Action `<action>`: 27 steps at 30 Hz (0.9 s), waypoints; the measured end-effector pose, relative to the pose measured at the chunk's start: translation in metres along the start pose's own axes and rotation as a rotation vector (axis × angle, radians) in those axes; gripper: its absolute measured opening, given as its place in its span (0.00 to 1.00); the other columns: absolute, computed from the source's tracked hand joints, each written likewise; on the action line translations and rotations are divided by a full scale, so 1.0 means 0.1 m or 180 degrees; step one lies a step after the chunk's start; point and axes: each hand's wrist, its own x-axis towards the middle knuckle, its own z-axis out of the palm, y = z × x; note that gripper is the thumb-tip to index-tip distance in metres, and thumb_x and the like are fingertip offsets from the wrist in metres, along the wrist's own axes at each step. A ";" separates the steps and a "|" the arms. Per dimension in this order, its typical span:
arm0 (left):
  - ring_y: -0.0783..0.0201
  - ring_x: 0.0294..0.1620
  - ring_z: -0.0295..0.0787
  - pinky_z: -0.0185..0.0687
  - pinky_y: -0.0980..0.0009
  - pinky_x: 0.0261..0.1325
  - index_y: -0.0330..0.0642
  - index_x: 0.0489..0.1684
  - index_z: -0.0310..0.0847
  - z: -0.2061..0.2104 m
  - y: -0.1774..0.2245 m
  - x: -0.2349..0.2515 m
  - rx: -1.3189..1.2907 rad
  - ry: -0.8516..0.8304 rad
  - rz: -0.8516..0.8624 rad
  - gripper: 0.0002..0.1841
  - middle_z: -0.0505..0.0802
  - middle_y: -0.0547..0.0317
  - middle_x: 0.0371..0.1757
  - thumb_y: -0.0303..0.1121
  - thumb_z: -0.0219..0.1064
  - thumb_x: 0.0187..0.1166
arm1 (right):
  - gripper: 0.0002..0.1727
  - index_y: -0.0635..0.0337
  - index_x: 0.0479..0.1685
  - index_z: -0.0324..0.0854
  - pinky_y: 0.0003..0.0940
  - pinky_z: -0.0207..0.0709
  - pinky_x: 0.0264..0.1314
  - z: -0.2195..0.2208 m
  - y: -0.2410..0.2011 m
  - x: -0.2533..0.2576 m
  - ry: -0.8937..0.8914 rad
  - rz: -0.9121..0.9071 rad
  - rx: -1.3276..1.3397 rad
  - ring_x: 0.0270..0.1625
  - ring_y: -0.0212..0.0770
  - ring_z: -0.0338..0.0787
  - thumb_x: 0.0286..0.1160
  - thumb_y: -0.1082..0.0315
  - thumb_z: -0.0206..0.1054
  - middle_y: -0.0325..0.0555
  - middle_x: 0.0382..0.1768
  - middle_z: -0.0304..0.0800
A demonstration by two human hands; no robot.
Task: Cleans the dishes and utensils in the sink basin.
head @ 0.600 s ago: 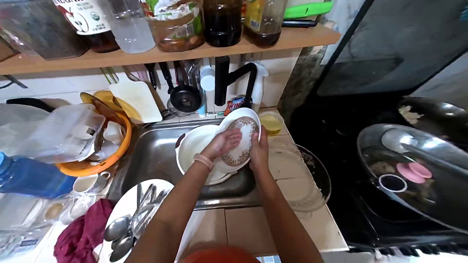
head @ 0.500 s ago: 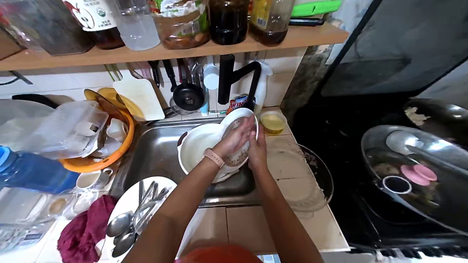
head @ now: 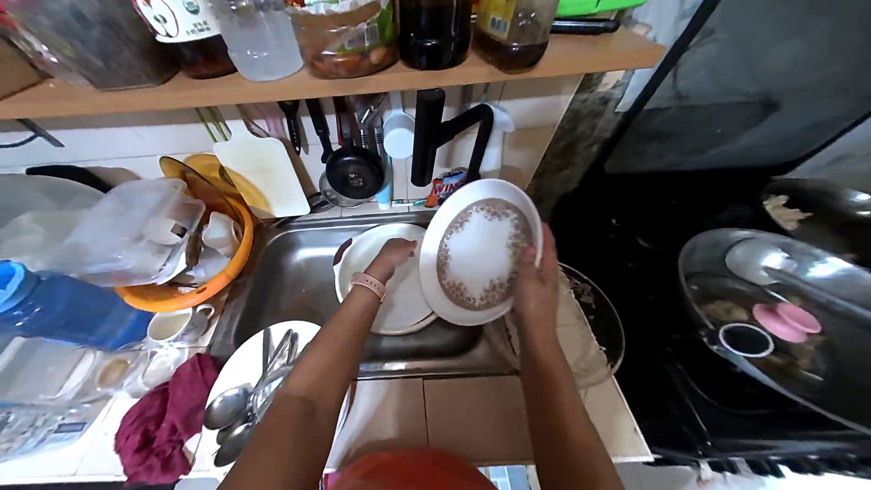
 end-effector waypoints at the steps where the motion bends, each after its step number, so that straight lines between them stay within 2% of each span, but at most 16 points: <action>1: 0.35 0.76 0.75 0.68 0.34 0.70 0.37 0.78 0.74 -0.04 -0.04 0.03 -0.0002 0.0061 -0.0120 0.28 0.82 0.35 0.75 0.51 0.54 0.91 | 0.31 0.56 0.95 0.49 0.43 0.73 0.79 -0.09 0.04 0.03 0.0249 0.0242 0.0320 0.80 0.41 0.76 0.95 0.61 0.44 0.54 0.87 0.65; 3: 0.33 0.76 0.74 0.67 0.32 0.70 0.36 0.79 0.74 -0.11 -0.16 0.12 0.0192 -0.0010 -0.0173 0.27 0.80 0.33 0.76 0.49 0.53 0.93 | 0.28 0.54 0.93 0.50 0.38 0.82 0.69 -0.30 0.12 0.05 0.0718 0.0585 0.0836 0.70 0.37 0.84 0.97 0.62 0.40 0.52 0.77 0.74; 4: 0.33 0.75 0.74 0.67 0.33 0.71 0.35 0.79 0.73 -0.12 -0.19 0.16 0.0320 -0.0116 -0.0178 0.27 0.79 0.32 0.77 0.47 0.52 0.93 | 0.28 0.55 0.92 0.49 0.38 0.83 0.68 -0.43 0.20 0.05 0.0864 0.0646 0.0990 0.68 0.37 0.84 0.97 0.61 0.37 0.53 0.75 0.74; 8: 0.36 0.80 0.70 0.63 0.37 0.77 0.31 0.80 0.71 -0.07 -0.19 0.19 0.0710 -0.0472 -0.0282 0.25 0.75 0.32 0.81 0.42 0.53 0.94 | 0.29 0.62 0.92 0.43 0.35 0.81 0.71 -0.98 0.51 -0.04 0.1354 0.0577 0.1139 0.71 0.36 0.83 0.98 0.59 0.32 0.54 0.77 0.71; 12: 0.36 0.81 0.71 0.62 0.41 0.80 0.23 0.75 0.72 0.01 -0.30 0.31 0.0989 -0.0441 -0.0151 0.25 0.76 0.27 0.79 0.39 0.53 0.94 | 0.29 0.59 0.93 0.42 0.32 0.79 0.73 -1.31 0.60 -0.19 0.1694 0.0662 0.0989 0.72 0.33 0.81 0.98 0.60 0.32 0.52 0.79 0.69; 15: 0.35 0.81 0.71 0.61 0.42 0.83 0.22 0.74 0.73 0.08 -0.40 0.43 0.0875 -0.0187 -0.0076 0.24 0.78 0.26 0.77 0.37 0.55 0.93 | 0.29 0.58 0.93 0.41 0.31 0.79 0.73 -1.39 0.69 -0.29 0.1728 0.0753 0.0962 0.72 0.33 0.81 0.98 0.60 0.32 0.52 0.79 0.69; 20: 0.36 0.82 0.71 0.64 0.45 0.83 0.24 0.81 0.66 0.08 -0.52 0.56 0.0663 0.0255 -0.0185 0.25 0.77 0.26 0.78 0.35 0.55 0.93 | 0.28 0.59 0.92 0.47 0.32 0.80 0.71 -1.37 0.80 -0.39 0.1818 0.0891 0.0978 0.70 0.33 0.83 0.97 0.60 0.33 0.52 0.77 0.71; 23: 0.36 0.83 0.70 0.62 0.46 0.85 0.23 0.83 0.63 -0.02 -0.61 0.60 0.0782 0.0363 -0.0273 0.26 0.76 0.25 0.79 0.34 0.54 0.93 | 0.28 0.59 0.93 0.45 0.30 0.78 0.72 -1.38 0.81 -0.44 0.1722 0.0977 0.0851 0.72 0.32 0.81 0.98 0.61 0.32 0.53 0.79 0.70; 27: 0.36 0.84 0.70 0.61 0.47 0.86 0.24 0.81 0.67 -0.14 -0.70 0.62 0.1147 0.0364 -0.0444 0.25 0.77 0.26 0.79 0.35 0.54 0.93 | 0.26 0.63 0.88 0.55 0.27 0.81 0.63 -1.41 0.82 -0.45 0.1783 0.1271 0.0503 0.62 0.30 0.85 0.97 0.63 0.38 0.54 0.70 0.76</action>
